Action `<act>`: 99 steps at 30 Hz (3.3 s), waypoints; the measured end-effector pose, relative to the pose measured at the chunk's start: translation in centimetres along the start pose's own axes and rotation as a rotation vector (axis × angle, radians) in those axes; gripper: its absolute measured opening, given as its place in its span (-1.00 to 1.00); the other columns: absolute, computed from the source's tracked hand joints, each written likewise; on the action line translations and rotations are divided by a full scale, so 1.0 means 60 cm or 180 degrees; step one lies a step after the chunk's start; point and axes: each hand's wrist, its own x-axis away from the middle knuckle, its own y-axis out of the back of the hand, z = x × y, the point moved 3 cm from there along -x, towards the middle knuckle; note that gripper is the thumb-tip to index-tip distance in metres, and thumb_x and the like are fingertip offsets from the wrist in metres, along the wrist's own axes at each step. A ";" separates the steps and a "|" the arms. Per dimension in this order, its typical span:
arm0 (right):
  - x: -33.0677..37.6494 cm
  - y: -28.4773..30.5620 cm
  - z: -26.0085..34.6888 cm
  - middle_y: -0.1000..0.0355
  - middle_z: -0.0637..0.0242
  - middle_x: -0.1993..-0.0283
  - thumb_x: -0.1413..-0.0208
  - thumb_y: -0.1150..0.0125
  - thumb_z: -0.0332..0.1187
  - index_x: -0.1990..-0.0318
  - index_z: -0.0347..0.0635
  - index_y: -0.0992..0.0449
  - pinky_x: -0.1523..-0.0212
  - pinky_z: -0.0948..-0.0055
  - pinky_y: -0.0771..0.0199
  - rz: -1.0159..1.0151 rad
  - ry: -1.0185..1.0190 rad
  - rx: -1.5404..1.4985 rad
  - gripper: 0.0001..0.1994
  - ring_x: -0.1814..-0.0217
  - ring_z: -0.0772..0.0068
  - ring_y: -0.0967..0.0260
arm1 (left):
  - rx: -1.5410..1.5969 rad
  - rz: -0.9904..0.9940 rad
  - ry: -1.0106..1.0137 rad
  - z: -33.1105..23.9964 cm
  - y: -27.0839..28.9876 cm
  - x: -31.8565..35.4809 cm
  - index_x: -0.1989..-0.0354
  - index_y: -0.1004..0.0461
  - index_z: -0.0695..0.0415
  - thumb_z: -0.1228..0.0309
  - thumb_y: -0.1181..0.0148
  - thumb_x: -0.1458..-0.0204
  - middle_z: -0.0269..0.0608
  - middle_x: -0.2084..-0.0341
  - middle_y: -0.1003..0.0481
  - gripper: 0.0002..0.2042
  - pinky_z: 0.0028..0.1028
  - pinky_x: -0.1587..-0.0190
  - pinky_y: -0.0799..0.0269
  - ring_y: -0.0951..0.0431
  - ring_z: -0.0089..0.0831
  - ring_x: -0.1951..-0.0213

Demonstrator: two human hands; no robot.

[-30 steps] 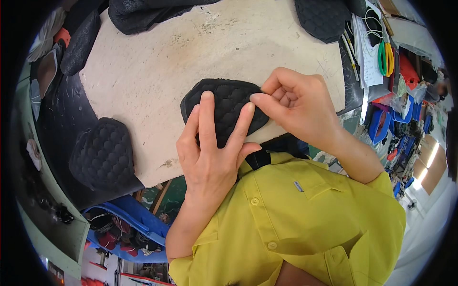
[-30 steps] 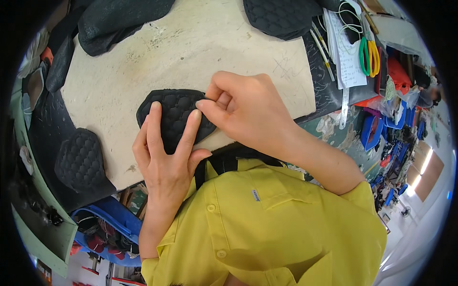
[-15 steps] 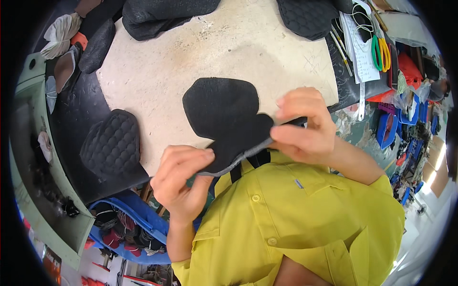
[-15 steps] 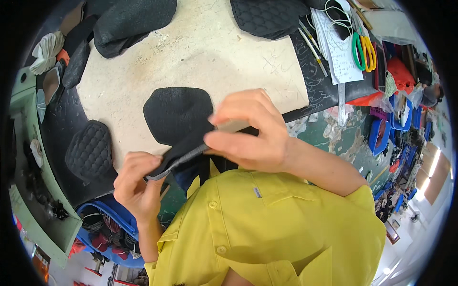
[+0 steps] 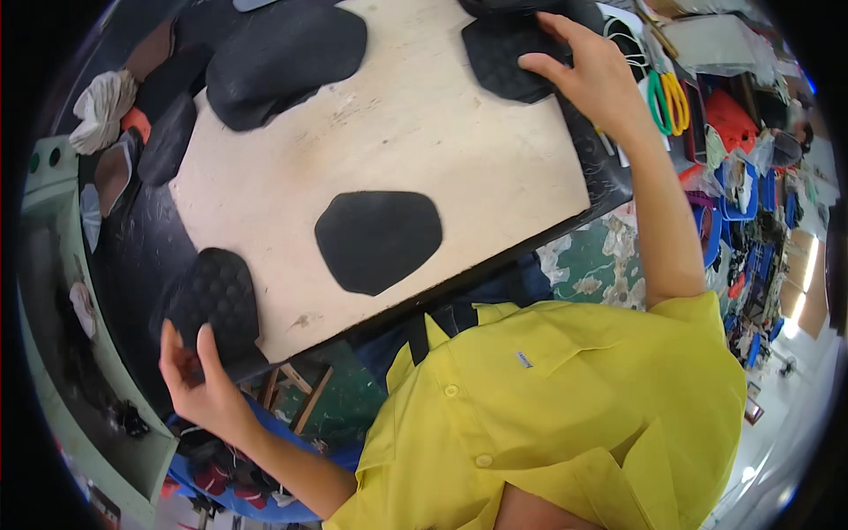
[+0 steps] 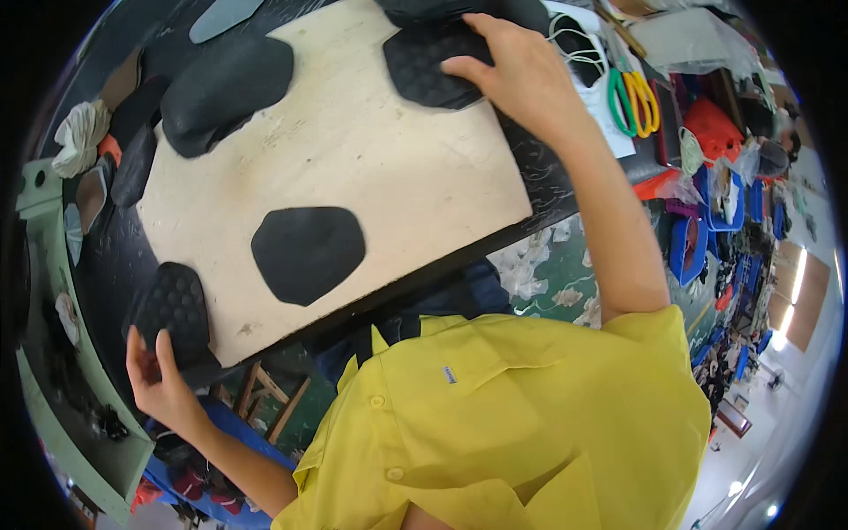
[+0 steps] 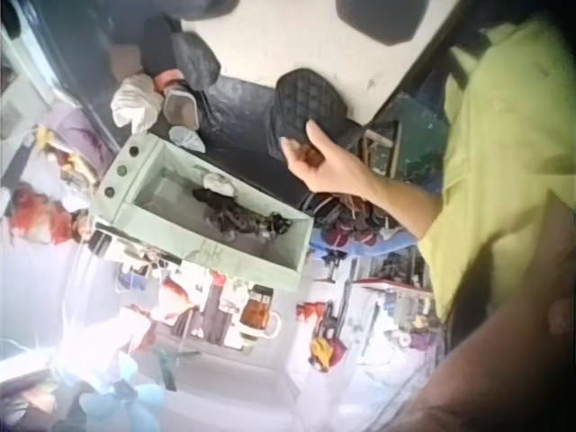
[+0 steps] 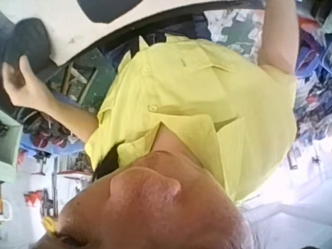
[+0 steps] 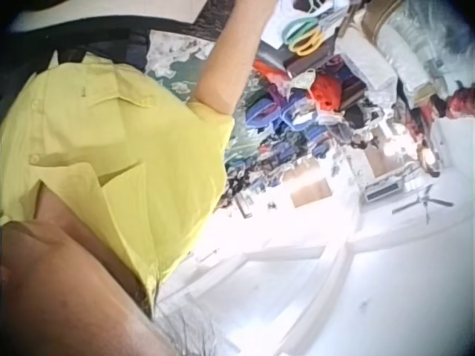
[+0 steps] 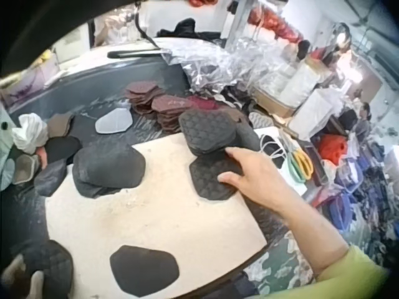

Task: The person assembles black textured insoles by pressing them onto a flat white foam sheet on a workbench. The person repeatedly picks up the insoles, aligns them, and presses them down, occasionally flipping them over to inspect the fit. The task involves handling multiple insoles one by one in a repetitive sequence.

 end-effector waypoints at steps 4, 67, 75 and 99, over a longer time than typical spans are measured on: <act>-0.004 0.008 0.001 -0.48 0.01 -0.04 -0.02 -0.38 -0.16 -0.07 -0.28 -0.49 -0.11 0.26 -0.39 -0.0221 0.0414 0.0789 -0.49 -0.10 0.01 -0.42 | -0.0978 -0.0647 -0.1595 -0.048 -0.041 0.012 0.02 -0.57 0.23 0.56 -0.43 0.10 -0.07 0.09 -0.51 -0.61 -0.31 -0.02 -0.44 -0.51 -0.21 0.05; 0.160 -0.096 0.176 -0.43 0.25 0.61 0.03 -0.38 -0.50 0.42 -0.26 -0.52 0.63 0.50 -0.33 0.0874 -0.0475 -0.2414 -0.89 0.69 0.33 -0.36 | -0.0328 0.1604 -0.2347 -0.134 -0.199 0.123 -0.09 -0.55 0.01 0.05 -0.12 -0.14 0.00 -0.24 -0.31 -0.57 -0.24 -0.11 -0.32 -0.35 -0.11 -0.09; 0.166 -0.068 0.184 -0.35 0.33 0.55 0.18 -0.47 -0.47 0.43 -0.20 -0.56 0.59 0.47 -0.26 -0.0052 0.0872 -0.1899 -0.83 0.58 0.42 -0.32 | 0.0892 0.0901 -0.1852 -0.108 -0.163 0.100 0.01 -0.56 0.19 0.18 -0.54 0.28 0.05 -0.16 -0.36 -0.40 -0.31 0.07 -0.41 -0.42 -0.14 0.03; -0.014 -0.006 0.004 -0.43 0.00 0.04 0.09 -0.42 -0.27 0.00 -0.34 -0.48 -0.13 0.18 -0.32 -0.0041 0.0531 0.0431 -0.51 -0.07 -0.04 -0.35 | -0.1196 -0.0971 -0.1702 -0.046 -0.031 0.007 0.02 -0.57 0.21 0.49 -0.42 0.06 -0.09 0.11 -0.53 -0.63 -0.34 0.01 -0.42 -0.53 -0.20 0.11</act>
